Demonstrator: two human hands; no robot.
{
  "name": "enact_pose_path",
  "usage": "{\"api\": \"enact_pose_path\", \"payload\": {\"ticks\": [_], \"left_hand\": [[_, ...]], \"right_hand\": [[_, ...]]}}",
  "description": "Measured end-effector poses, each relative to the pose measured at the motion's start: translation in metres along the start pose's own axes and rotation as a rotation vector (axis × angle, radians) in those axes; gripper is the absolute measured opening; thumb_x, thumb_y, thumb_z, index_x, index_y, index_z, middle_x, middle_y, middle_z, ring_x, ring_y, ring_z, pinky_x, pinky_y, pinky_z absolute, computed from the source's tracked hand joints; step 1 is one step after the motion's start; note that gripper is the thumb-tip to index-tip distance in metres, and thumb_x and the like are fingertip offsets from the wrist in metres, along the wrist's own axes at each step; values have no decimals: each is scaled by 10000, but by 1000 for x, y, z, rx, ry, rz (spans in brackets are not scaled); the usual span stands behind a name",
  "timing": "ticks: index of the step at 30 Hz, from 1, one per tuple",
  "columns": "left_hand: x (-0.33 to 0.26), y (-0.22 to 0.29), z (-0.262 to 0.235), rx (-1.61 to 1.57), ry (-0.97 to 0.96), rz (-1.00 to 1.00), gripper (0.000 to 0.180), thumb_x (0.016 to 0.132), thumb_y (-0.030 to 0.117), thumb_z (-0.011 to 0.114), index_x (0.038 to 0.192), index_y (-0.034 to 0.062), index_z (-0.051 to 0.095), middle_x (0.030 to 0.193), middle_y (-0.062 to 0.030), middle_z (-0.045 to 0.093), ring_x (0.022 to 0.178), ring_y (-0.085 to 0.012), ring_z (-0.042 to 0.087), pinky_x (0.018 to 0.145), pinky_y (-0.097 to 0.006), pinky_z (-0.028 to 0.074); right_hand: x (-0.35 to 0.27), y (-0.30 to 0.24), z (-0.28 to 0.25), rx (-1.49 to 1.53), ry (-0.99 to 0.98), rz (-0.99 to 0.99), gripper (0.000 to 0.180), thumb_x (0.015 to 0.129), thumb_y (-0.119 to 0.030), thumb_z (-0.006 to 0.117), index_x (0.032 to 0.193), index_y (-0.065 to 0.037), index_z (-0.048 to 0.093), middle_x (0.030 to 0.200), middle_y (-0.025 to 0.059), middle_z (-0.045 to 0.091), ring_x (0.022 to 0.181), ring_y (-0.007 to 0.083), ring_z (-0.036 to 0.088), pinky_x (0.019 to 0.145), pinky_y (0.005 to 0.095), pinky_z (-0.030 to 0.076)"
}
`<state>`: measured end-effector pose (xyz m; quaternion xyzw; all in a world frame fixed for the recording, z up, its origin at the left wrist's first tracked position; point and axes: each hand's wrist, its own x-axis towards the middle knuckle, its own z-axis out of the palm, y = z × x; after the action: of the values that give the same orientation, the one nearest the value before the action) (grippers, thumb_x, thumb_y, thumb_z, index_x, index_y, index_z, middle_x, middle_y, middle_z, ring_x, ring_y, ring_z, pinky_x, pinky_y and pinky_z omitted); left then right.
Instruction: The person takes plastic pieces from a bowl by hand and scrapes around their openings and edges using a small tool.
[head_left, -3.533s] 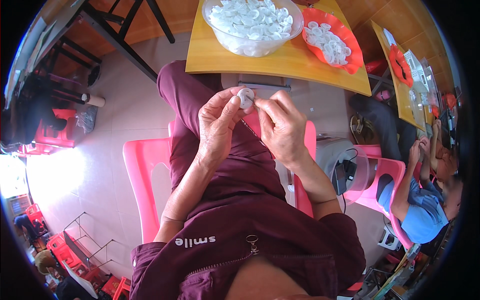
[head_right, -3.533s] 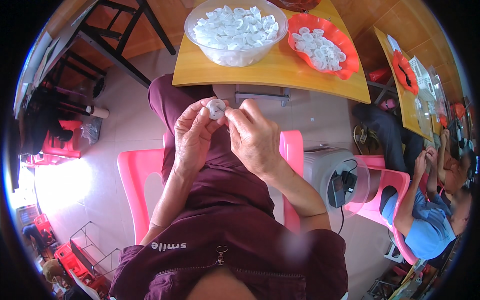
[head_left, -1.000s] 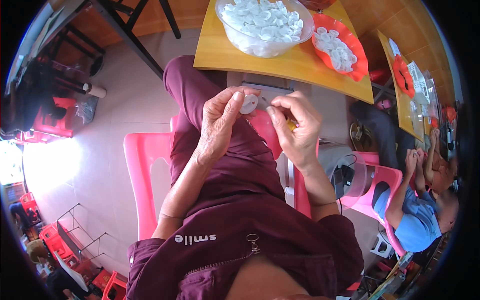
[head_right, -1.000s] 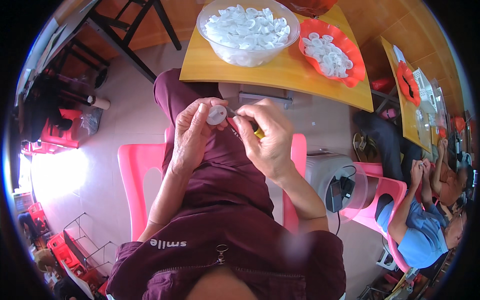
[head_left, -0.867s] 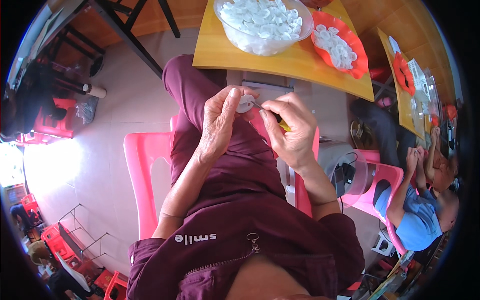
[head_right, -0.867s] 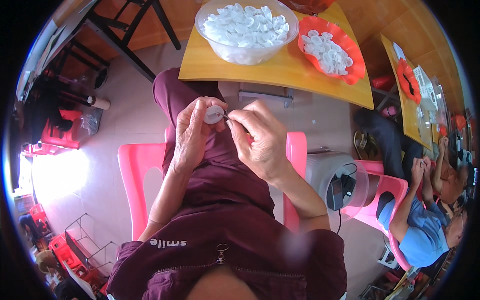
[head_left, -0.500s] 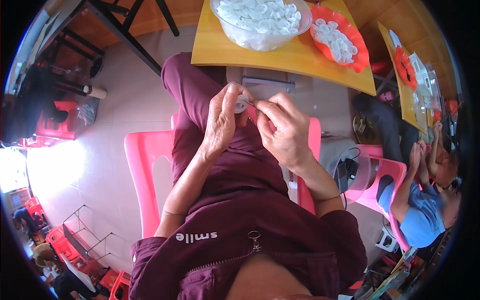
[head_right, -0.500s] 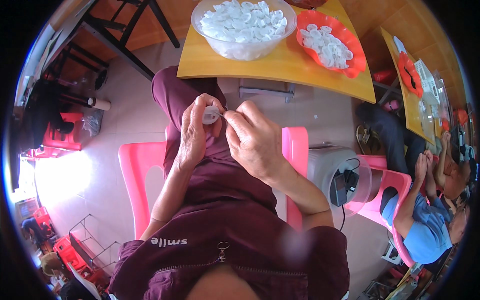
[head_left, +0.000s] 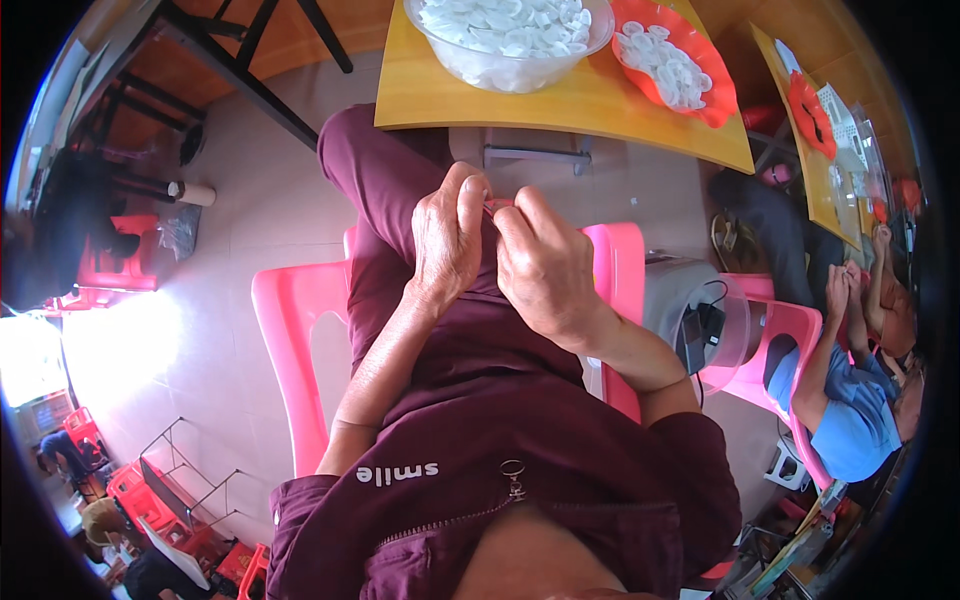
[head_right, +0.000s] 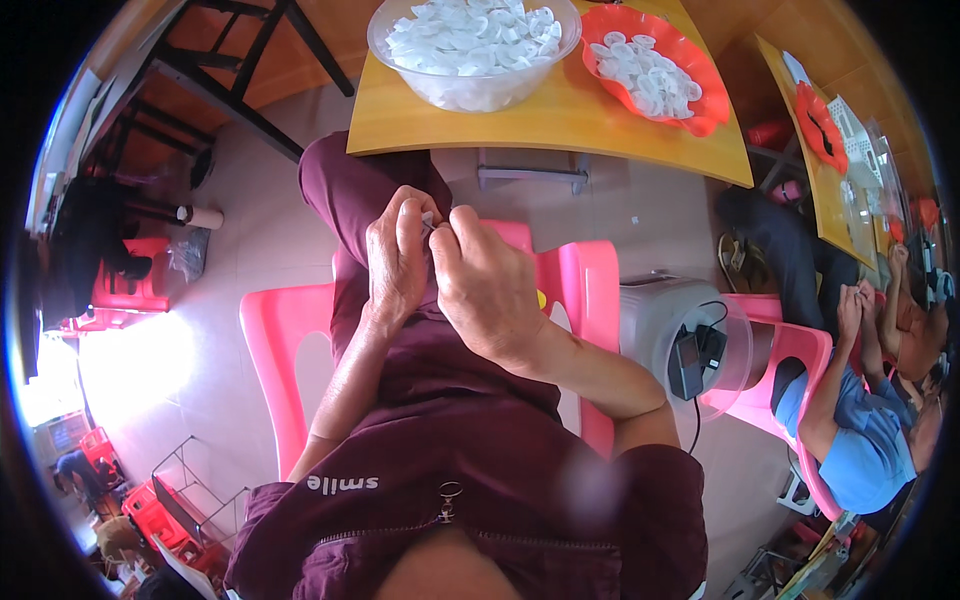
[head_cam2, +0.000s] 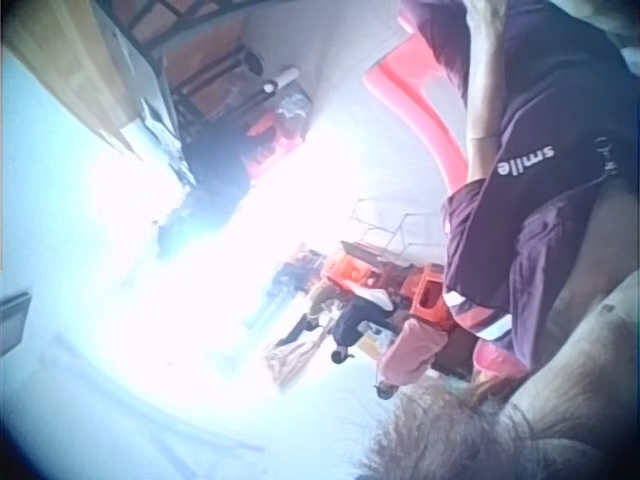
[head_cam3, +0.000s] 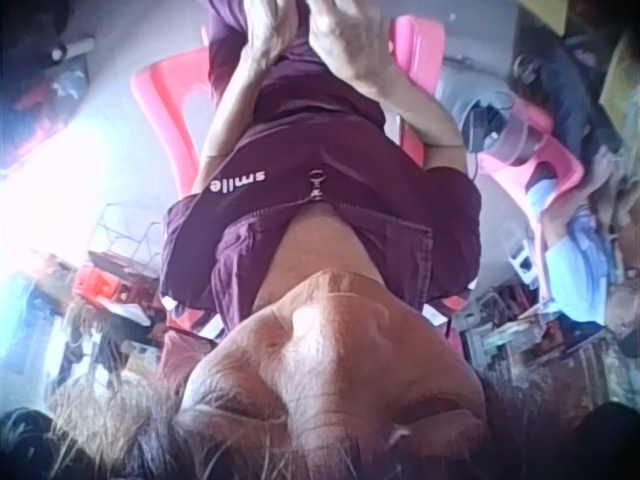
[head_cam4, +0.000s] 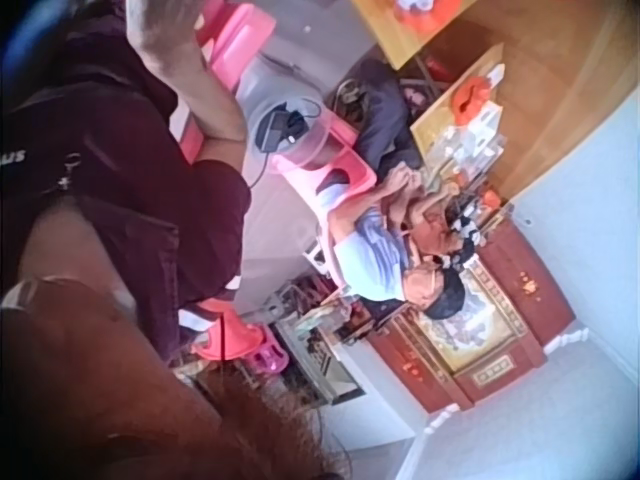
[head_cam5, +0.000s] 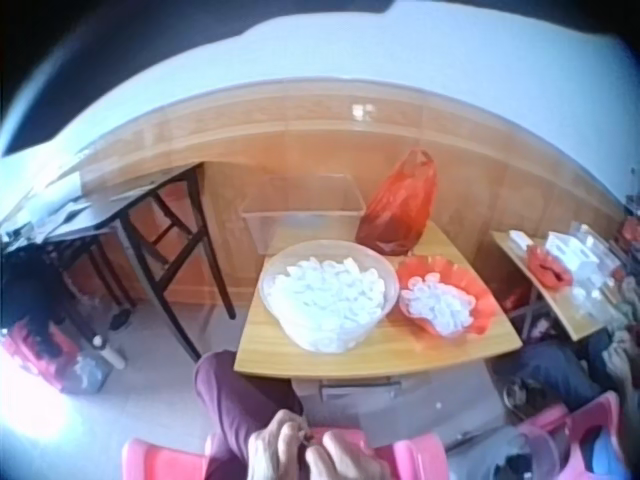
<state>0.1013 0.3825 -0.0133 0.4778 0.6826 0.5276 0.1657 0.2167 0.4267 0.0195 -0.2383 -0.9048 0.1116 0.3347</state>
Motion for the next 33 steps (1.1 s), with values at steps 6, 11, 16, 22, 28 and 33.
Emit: {"api": "enact_pose_path", "payload": {"ticks": [6, 11, 16, 22, 28, 33], "left_hand": [[1, -4, 1, 44, 37, 30, 282, 935, 190, 327, 764, 20, 472, 653, -137, 514, 574, -333, 524, 543, -371, 417], [1, -4, -2, 23, 43, 16, 252, 918, 169, 350, 734, 23, 438, 628, -132, 510, 550, -315, 514, 521, -359, 406], [1, -11, -1, 51, 26, 19, 256, 918, 177, 355, 735, 26, 451, 614, -143, 517, 552, -337, 521, 522, -385, 412], [0, -17, 2, 280, 68, 98, 294, 925, 223, 363, 708, 45, 448, 599, -164, 520, 562, -388, 522, 503, -438, 397], [-1, -16, 7, 304, 75, 34, 305, 940, 237, 367, 716, 50, 456, 612, -174, 539, 585, -392, 542, 505, -461, 407], [-2, -16, 11, 333, 81, 44, 286, 932, 228, 377, 725, 53, 470, 613, -166, 553, 576, -385, 552, 499, -462, 421]], "right_hand": [[-3, 0, 4, -95, -36, -97, 121, 649, -20, 593, 733, -31, 507, 778, 76, 460, 614, 174, 541, 499, 290, 472], [-3, 1, 6, 36, -48, -77, 129, 669, 29, 587, 742, -29, 497, 757, 82, 452, 610, 215, 541, 487, 325, 464], [-4, 2, 7, 83, -94, -57, 128, 651, 29, 582, 747, -14, 509, 767, 87, 465, 633, 209, 558, 513, 323, 482], [-4, 0, 9, 105, -66, -29, 135, 649, 55, 579, 731, -4, 490, 729, 101, 459, 598, 239, 552, 489, 338, 468], [-4, 3, 9, 80, -107, 6, 143, 656, 56, 581, 715, -16, 472, 730, 104, 463, 608, 254, 560, 490, 356, 468], [-3, 7, 8, 171, -154, 82, 118, 689, 66, 572, 707, -2, 477, 745, 128, 462, 587, 343, 522, 497, 424, 424]]}}
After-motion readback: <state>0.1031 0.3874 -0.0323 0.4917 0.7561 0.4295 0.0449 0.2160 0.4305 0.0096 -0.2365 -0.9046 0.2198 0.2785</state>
